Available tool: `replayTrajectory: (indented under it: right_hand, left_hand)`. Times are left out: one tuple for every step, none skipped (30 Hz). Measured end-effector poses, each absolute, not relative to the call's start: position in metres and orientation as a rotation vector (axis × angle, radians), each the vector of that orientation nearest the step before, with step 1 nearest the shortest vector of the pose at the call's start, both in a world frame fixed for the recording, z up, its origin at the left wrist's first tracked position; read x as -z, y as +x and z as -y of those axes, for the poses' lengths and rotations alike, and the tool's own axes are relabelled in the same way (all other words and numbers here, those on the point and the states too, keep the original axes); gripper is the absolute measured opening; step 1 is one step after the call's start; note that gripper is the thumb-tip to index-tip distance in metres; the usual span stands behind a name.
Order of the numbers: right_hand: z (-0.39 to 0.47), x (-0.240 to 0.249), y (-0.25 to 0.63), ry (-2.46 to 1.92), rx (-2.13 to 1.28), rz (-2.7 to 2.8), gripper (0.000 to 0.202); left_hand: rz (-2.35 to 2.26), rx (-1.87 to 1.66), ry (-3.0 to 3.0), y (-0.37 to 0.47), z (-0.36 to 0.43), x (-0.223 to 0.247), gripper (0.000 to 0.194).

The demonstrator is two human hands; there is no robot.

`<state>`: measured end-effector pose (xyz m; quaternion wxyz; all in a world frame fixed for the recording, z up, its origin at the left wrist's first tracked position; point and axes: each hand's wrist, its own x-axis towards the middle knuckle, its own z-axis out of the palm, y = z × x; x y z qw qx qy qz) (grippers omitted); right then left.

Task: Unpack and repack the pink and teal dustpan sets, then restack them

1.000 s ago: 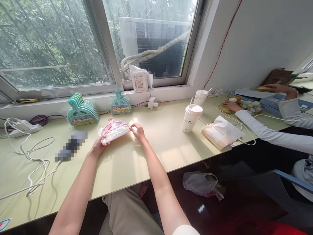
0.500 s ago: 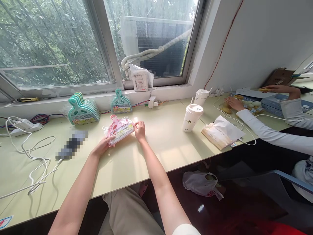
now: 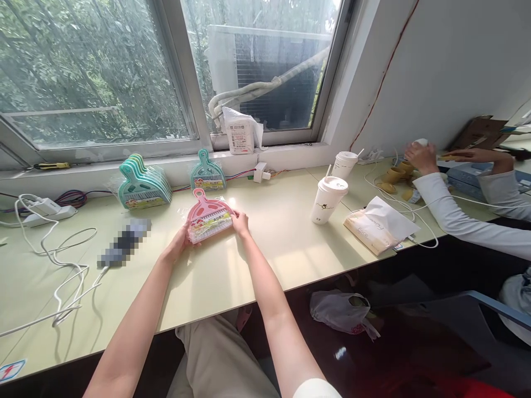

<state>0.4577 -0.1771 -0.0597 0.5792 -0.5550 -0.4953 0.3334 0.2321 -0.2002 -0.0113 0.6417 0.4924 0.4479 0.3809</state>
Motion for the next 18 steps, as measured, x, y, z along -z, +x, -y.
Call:
replayTrajectory:
  right_hand:
    - [0.177,0.059,0.457,-1.302,-0.768,1.131,0.031]
    - [0.178,0.059,0.457,-1.308,-0.755,1.108,0.031]
    - [0.178,0.058,0.456,-1.313,-0.744,1.09,0.031]
    - [0.178,0.058,0.456,-1.314,-0.736,1.075,0.032]
    - [0.178,0.058,0.455,-1.312,-0.731,1.062,0.032]
    - [0.177,0.058,0.454,-1.308,-0.728,1.048,0.032]
    - [0.177,0.059,0.454,-1.303,-0.729,1.036,0.032]
    - [0.176,0.059,0.453,-1.297,-0.732,1.029,0.031]
    - [0.175,0.06,0.452,-1.292,-0.736,1.026,0.03]
    - [0.174,0.06,0.452,-1.285,-0.743,1.029,0.03]
    - [0.174,0.061,0.451,-1.277,-0.751,1.035,0.029]
    - [0.173,0.061,0.45,-1.266,-0.764,1.046,0.029]
    - [0.174,0.06,0.449,-1.25,-0.782,1.062,0.029]
    - [0.174,0.06,0.449,-1.23,-0.797,1.087,0.03]
    - [0.175,0.059,0.448,-1.205,-0.804,1.125,0.033]
    - [0.177,0.059,0.447,-1.178,-0.8,1.174,0.04]
    - [0.178,0.058,0.446,-1.152,-0.787,1.225,0.05]
    - [0.18,0.058,0.445,-1.134,-0.766,1.268,0.057]
  left_hand:
    - [-1.022,-0.873,1.138,0.233,0.199,0.012,0.065]
    - [-1.008,-0.892,1.174,0.234,0.2,0.011,0.069]
    - [-0.986,-0.928,1.227,0.235,0.201,0.011,0.071]
    - [-0.962,-0.977,1.29,0.236,0.202,0.01,0.074]
    - [-0.942,-1.03,1.35,0.238,0.204,0.01,0.078]
    - [-0.931,-1.076,1.4,0.239,0.206,0.01,0.083]
    - [-0.932,-1.11,1.434,0.24,0.207,0.011,0.085]
    - [-0.941,-1.133,1.455,0.241,0.207,0.012,0.084]
    - [-0.96,-1.149,1.461,0.241,0.206,0.015,0.082]
    - [-0.987,-1.162,1.457,0.241,0.204,0.018,0.08]
    - [-1.014,-1.168,1.445,0.24,0.202,0.021,0.078]
    - [-1.034,-1.167,1.427,0.239,0.199,0.025,0.077]
    - [-1.045,-1.167,1.407,0.238,0.195,0.028,0.075]
    - [-1.05,-1.172,1.391,0.236,0.192,0.031,0.073]
    - [-1.054,-1.186,1.387,0.234,0.188,0.034,0.07]
    - [-1.074,-1.213,1.394,0.232,0.185,0.037,0.066]
    - [-1.12,-1.249,1.414,0.23,0.183,0.04,0.06]
    - [-1.19,-1.282,1.449,0.228,0.18,0.043,0.053]
